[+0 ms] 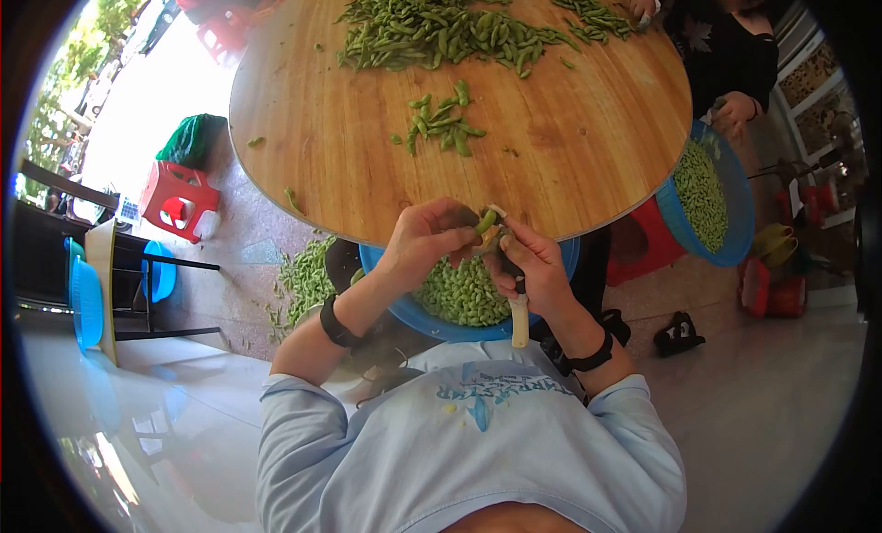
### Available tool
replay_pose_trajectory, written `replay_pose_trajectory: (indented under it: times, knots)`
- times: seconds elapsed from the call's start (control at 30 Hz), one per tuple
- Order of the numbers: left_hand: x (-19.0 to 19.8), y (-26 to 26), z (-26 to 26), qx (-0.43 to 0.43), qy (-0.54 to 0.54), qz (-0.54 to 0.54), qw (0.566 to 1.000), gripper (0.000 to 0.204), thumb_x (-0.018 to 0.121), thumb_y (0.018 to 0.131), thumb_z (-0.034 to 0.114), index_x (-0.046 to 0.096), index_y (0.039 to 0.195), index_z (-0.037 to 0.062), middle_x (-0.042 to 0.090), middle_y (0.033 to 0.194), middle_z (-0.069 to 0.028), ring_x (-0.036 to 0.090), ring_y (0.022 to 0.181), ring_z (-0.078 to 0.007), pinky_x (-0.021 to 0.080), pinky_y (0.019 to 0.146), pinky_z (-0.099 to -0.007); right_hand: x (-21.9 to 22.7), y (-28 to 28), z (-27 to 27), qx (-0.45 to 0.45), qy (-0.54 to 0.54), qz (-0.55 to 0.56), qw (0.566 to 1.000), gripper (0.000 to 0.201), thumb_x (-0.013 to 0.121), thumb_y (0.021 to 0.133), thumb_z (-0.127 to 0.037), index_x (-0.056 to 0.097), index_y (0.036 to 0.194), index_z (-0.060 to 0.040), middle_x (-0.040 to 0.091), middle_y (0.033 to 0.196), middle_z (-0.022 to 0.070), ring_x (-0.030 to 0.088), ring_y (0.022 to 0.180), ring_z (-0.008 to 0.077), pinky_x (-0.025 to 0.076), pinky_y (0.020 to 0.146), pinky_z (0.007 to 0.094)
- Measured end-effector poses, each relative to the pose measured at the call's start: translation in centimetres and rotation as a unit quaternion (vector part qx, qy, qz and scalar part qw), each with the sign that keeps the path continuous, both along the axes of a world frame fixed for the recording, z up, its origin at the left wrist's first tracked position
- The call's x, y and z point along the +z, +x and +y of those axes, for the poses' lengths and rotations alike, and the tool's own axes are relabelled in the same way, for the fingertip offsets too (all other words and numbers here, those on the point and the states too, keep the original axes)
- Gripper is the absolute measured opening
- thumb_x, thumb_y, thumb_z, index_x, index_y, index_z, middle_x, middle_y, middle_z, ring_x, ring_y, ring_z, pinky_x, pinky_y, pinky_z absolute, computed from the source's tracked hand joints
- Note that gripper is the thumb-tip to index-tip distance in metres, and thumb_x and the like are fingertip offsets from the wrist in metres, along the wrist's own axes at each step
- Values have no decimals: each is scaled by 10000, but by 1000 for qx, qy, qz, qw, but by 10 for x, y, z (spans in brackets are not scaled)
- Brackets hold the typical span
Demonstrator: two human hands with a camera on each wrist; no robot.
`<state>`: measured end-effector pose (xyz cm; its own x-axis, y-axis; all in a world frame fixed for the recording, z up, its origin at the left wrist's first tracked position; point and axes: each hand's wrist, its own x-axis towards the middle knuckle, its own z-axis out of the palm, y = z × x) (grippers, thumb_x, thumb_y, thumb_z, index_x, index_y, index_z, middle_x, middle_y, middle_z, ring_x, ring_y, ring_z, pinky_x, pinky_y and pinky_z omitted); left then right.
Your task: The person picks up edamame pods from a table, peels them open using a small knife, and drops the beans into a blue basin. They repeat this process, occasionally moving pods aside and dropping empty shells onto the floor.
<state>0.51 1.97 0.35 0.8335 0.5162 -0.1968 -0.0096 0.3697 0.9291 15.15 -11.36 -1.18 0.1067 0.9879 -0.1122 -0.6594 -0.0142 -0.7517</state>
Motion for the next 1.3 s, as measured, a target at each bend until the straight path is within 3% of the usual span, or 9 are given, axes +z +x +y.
replay_pose_trajectory:
  times: [0.6, 0.8, 0.9, 0.97, 1.0, 1.07, 1.2, 1.27, 1.3]
  knots:
    - [-23, 5, -7, 42, 5, -81, 996, 89, 580, 878, 5, 570, 961, -26, 632, 842, -87, 572, 659, -143, 460, 569, -262, -8, -10, 2, -57, 23, -90, 994, 299, 446, 976, -123, 510, 1241, 2, 516, 693, 37, 398, 478, 52, 341, 406, 178]
    - [-20, 2, 4, -91, -365, -133, 917, 108, 592, 880, 26, 579, 985, 3, 627, 825, -92, 578, 642, -166, 449, 533, -271, 4, 7, -5, 46, -3, 73, 996, 279, 467, 967, -122, 536, 1219, -24, 542, 726, 62, 413, 490, 61, 347, 398, 180]
    - [-11, 6, 1, -72, -267, -72, 958, 142, 614, 861, 13, 566, 994, 10, 613, 842, -64, 570, 638, -161, 443, 520, -269, 4, 6, -5, 13, -52, 124, 991, 259, 476, 967, -137, 547, 1194, -36, 546, 737, 72, 422, 494, 69, 353, 394, 185]
    - [-3, 8, -5, -37, 94, -11, 995, 155, 650, 844, 28, 579, 980, 3, 609, 814, -36, 581, 653, -156, 455, 536, -277, -2, 7, -6, 11, -51, 129, 990, 241, 482, 966, -142, 556, 1171, -38, 549, 737, 78, 426, 494, 73, 354, 390, 190]
    - [-1, 7, -8, -37, 93, -10, 995, 155, 650, 844, 28, 579, 980, 3, 609, 814, -36, 581, 653, -156, 455, 536, -277, -3, 7, -6, 13, -51, 135, 989, 225, 488, 965, -146, 564, 1148, -39, 552, 737, 83, 430, 494, 77, 356, 386, 195]
    - [2, 4, -11, 24, 489, 41, 871, 158, 680, 826, 44, 591, 946, -9, 618, 800, -24, 585, 657, -122, 462, 555, -263, 0, 5, -7, 17, -58, 144, 988, 207, 491, 964, -147, 573, 1119, -37, 555, 740, 86, 433, 493, 79, 357, 383, 198]
    - [3, 3, -10, 29, 607, -24, 793, 135, 652, 855, 63, 605, 946, -26, 617, 759, -21, 562, 613, -90, 451, 534, -252, -3, 3, -5, 1, -51, 121, 991, 194, 502, 960, -150, 594, 1085, -34, 568, 746, 92, 435, 483, 82, 356, 377, 201]
    - [1, 1, -14, 4, 301, 37, 953, 164, 609, 891, 82, 611, 1009, -32, 606, 725, -16, 531, 574, -75, 438, 512, -251, -3, 3, -5, -5, -52, 104, 993, 206, 494, 962, -142, 593, 1104, -32, 572, 745, 87, 432, 481, 80, 354, 384, 201]
    - [2, 1, -13, 6, 302, 38, 953, 164, 609, 891, 82, 611, 1009, -32, 606, 725, -16, 531, 574, -75, 438, 512, -251, -4, 3, -4, -12, -54, 87, 995, 219, 485, 964, -135, 593, 1122, -30, 575, 744, 81, 430, 479, 77, 352, 390, 200]
